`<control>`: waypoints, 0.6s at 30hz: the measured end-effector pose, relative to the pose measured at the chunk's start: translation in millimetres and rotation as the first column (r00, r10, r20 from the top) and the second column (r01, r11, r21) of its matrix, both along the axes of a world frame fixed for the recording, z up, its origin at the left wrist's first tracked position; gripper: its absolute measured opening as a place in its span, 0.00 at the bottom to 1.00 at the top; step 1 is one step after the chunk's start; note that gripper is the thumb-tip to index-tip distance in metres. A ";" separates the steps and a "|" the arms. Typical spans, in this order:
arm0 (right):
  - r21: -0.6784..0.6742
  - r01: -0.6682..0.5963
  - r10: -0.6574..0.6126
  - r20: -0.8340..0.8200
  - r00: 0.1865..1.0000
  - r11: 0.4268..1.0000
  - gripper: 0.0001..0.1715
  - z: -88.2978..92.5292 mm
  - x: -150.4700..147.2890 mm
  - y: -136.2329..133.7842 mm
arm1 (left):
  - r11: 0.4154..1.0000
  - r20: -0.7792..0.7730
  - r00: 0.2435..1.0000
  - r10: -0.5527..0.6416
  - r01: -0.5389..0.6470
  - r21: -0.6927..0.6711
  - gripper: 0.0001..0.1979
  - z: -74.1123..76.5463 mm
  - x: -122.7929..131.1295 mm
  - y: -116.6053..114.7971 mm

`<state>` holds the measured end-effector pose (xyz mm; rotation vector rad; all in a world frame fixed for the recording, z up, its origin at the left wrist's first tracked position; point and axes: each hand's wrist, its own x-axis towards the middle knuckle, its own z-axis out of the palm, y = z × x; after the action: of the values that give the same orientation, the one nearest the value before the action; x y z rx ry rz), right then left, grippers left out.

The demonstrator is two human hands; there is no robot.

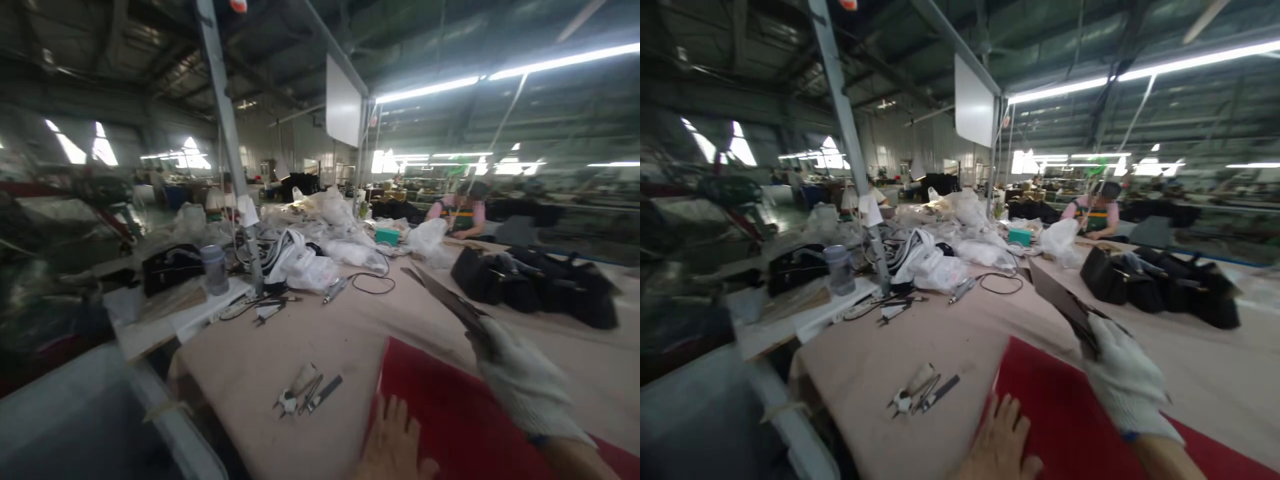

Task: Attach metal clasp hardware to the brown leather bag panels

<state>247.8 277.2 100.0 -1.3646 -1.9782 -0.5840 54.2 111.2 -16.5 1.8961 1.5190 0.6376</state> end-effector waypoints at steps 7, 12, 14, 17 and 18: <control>-0.366 0.022 0.071 0.239 0.969 0.930 0.35 -135.5 -66.8 14.4 | 0.990 0.096 0.991 0.089 -0.078 -0.117 0.39 1.8 8.8 12.1; -0.482 -0.060 0.171 0.190 0.967 0.874 0.39 -131.8 -61.3 21.9 | 0.991 0.110 0.991 0.077 -0.064 -0.118 0.40 12.9 4.8 8.8; -0.466 -0.109 0.196 0.142 0.970 0.878 0.38 -118.5 -47.8 18.4 | 0.995 0.119 0.992 0.037 -0.026 -0.096 0.40 17.6 0.7 5.1; -0.374 -0.187 0.223 0.053 0.973 0.908 0.35 -104.0 -3.6 1.7 | 1.000 0.098 0.995 -0.008 0.010 -0.023 0.39 19.4 -3.3 -0.1; -0.350 -0.217 0.238 0.015 0.971 0.911 0.34 -101.8 14.6 -4.7 | 1.000 0.081 0.997 -0.015 0.015 0.000 0.38 18.4 -3.5 -1.2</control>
<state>262.3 272.5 -1.8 -1.2979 -2.3277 -0.1702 50.7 110.0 1.9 1.8569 1.4526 0.6992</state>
